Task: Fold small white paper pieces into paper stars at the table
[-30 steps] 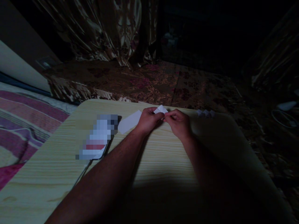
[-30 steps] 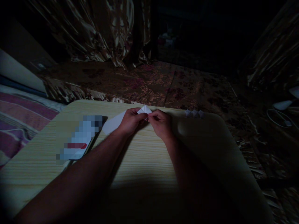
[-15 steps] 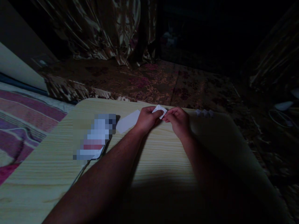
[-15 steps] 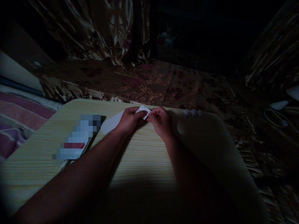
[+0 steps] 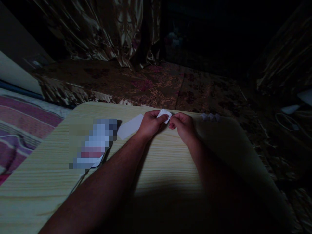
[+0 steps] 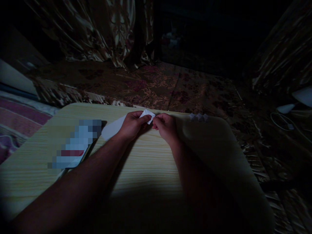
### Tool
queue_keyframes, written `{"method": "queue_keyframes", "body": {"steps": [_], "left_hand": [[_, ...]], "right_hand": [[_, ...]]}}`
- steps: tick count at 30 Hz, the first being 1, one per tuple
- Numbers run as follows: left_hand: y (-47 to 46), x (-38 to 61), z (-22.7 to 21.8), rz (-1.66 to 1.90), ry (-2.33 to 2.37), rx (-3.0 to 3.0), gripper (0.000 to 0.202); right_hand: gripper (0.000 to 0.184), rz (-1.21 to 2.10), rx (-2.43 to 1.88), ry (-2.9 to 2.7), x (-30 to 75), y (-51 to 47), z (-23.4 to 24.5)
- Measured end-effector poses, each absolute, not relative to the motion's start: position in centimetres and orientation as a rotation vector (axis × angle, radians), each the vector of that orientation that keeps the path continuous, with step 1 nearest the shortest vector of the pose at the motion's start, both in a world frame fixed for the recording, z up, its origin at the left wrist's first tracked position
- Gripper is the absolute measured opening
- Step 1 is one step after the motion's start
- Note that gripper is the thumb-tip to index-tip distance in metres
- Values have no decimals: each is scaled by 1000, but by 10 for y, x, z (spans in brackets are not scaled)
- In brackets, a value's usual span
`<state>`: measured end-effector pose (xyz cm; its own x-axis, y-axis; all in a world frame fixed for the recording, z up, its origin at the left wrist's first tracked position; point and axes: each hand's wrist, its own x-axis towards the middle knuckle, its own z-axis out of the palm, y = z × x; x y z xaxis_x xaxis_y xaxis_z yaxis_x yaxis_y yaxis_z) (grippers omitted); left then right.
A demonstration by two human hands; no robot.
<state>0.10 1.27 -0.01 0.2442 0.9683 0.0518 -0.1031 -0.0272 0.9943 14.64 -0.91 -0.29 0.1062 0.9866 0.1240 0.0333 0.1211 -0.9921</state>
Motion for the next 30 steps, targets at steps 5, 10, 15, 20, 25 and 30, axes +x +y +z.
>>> {"method": "queue_keyframes", "body": {"steps": [5, 10, 15, 20, 25, 30], "left_hand": [[13, 2, 0, 1100, 934, 1271, 29], [13, 2, -2, 1111, 951, 1285, 30], [13, 2, -2, 1091, 976, 1295, 29], [11, 3, 1, 1102, 999, 1313, 28], [11, 4, 1, 1113, 1020, 1314, 26], [12, 3, -2, 1125, 1051, 1364, 26]], "right_hand": [[14, 1031, -1190, -1198, 145, -9, -1], [12, 1012, -1193, -1202, 144, -9, 0], [11, 993, -1223, -1217, 145, -9, -2], [11, 993, -1213, -1228, 145, -9, -2], [11, 972, -1224, -1243, 145, -9, -2], [10, 972, -1235, -1249, 145, -9, -2]]}}
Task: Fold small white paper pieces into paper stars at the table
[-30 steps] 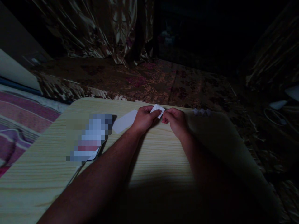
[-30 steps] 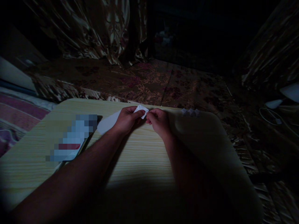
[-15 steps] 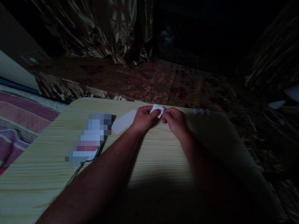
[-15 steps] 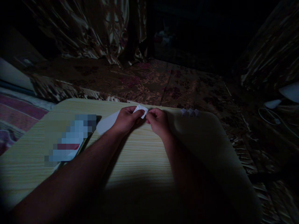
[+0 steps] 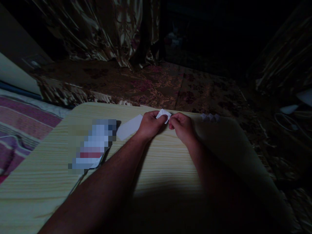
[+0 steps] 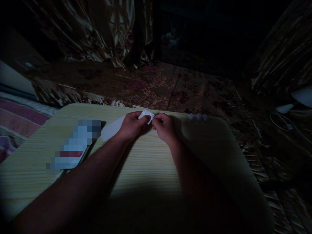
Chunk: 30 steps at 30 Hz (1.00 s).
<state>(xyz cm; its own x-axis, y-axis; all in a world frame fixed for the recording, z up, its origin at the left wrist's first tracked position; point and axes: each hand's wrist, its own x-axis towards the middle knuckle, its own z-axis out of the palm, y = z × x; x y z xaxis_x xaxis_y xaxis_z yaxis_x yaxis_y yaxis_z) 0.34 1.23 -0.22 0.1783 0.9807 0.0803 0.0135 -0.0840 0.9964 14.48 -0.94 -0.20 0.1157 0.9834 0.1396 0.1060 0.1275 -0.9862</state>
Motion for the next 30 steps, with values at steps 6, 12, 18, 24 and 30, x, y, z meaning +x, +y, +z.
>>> {"method": "queue_keyframes", "body": {"steps": [6, 12, 18, 24, 30], "left_hand": [[12, 4, -4, 1152, 1048, 1393, 27], [10, 5, -1, 1176, 1074, 1386, 27], [7, 7, 2, 1152, 1059, 1422, 26], [5, 6, 5, 1127, 1089, 1459, 28], [5, 6, 5, 1132, 1075, 1479, 28]], "right_hand": [[11, 999, -1220, -1239, 144, -10, -1], [16, 1048, -1198, -1199, 144, -10, 2], [14, 1040, -1208, -1195, 144, -10, 1], [14, 1037, -1222, -1189, 144, -8, 0], [14, 1044, -1232, -1181, 144, -8, 1]]}}
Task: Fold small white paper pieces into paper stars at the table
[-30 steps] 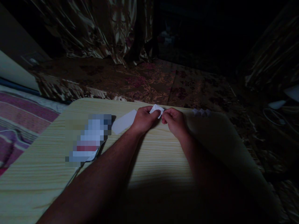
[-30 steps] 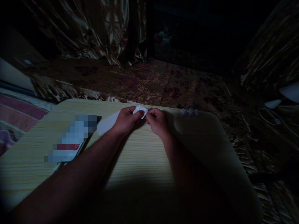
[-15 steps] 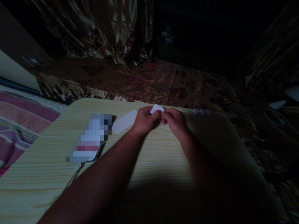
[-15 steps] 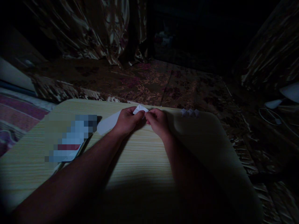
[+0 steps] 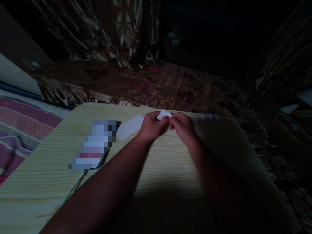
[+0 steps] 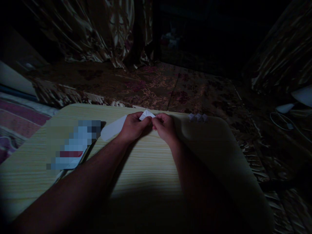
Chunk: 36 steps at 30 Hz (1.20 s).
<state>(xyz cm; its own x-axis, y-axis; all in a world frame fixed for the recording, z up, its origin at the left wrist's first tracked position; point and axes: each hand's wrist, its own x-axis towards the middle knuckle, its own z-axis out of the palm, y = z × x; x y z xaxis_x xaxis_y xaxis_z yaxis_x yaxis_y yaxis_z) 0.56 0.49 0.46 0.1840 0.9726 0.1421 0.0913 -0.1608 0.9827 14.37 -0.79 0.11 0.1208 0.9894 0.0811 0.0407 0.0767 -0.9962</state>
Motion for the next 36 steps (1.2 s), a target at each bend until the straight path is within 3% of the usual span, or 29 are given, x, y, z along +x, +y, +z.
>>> {"method": "queue_keyframes", "body": {"steps": [36], "left_hand": [[6, 6, 1, 1120, 982, 1379, 24]], "right_hand": [[15, 1047, -1205, -1195, 146, -8, -1]]}}
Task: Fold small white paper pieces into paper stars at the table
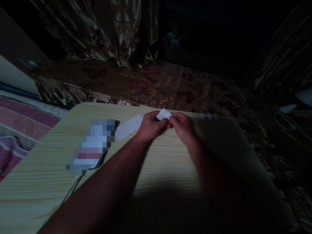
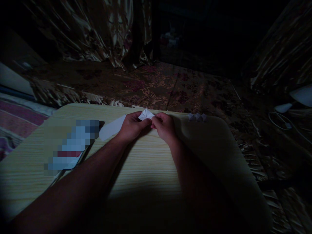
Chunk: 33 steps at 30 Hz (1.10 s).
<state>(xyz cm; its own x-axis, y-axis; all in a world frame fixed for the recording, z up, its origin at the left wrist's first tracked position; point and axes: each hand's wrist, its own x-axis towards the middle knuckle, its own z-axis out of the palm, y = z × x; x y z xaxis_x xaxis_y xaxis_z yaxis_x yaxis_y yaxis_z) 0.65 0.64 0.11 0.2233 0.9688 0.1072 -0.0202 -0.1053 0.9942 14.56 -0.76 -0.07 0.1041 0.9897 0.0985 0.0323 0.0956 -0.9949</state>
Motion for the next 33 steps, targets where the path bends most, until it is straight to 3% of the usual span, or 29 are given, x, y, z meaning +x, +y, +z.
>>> {"method": "queue_keyframes", "body": {"steps": [33], "left_hand": [[9, 5, 3, 1143, 915, 1277, 19]], "right_hand": [[22, 1005, -1229, -1292, 144, -11, -3]]}}
